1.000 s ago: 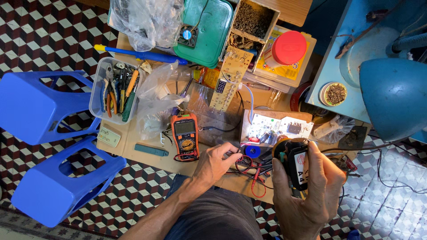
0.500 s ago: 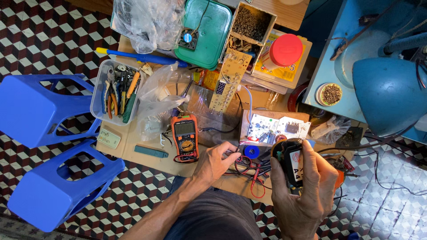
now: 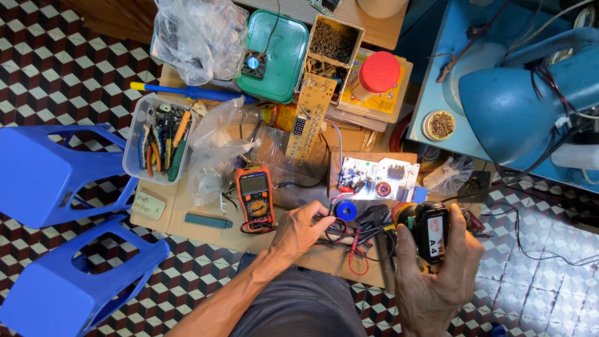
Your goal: The person plugs a power strip into a wall socket and then uses a multimeter to test a circuit board. They connect the multimeter probes to various points on the board and observe the readings. The person also uses a flashlight to inspect the circuit board.
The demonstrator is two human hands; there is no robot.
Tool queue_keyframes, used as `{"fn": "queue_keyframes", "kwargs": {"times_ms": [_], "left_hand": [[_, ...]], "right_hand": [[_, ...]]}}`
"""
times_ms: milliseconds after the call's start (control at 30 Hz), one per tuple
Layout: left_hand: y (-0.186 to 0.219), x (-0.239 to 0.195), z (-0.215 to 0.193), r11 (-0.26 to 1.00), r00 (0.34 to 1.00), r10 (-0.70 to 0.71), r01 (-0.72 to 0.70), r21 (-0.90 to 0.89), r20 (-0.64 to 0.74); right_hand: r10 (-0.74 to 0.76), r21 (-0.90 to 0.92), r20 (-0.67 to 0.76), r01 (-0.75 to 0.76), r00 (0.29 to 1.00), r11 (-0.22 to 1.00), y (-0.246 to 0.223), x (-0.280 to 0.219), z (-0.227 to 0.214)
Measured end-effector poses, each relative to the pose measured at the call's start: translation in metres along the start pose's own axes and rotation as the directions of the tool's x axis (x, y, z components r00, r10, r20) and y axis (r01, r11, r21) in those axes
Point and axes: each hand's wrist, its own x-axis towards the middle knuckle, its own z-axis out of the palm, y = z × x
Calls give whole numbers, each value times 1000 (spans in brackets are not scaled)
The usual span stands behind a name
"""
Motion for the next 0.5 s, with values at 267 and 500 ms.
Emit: {"fn": "queue_keyframes", "kwargs": {"times_ms": [267, 500], "left_hand": [[1, -3, 2, 978, 982, 181, -174, 115, -58], [-3, -2, 6, 921, 936, 347, -327, 210, -65]], "right_hand": [[52, 19, 49, -53, 997, 998, -8, -17, 4], [79, 132, 83, -90, 993, 987, -2, -21, 10]]}}
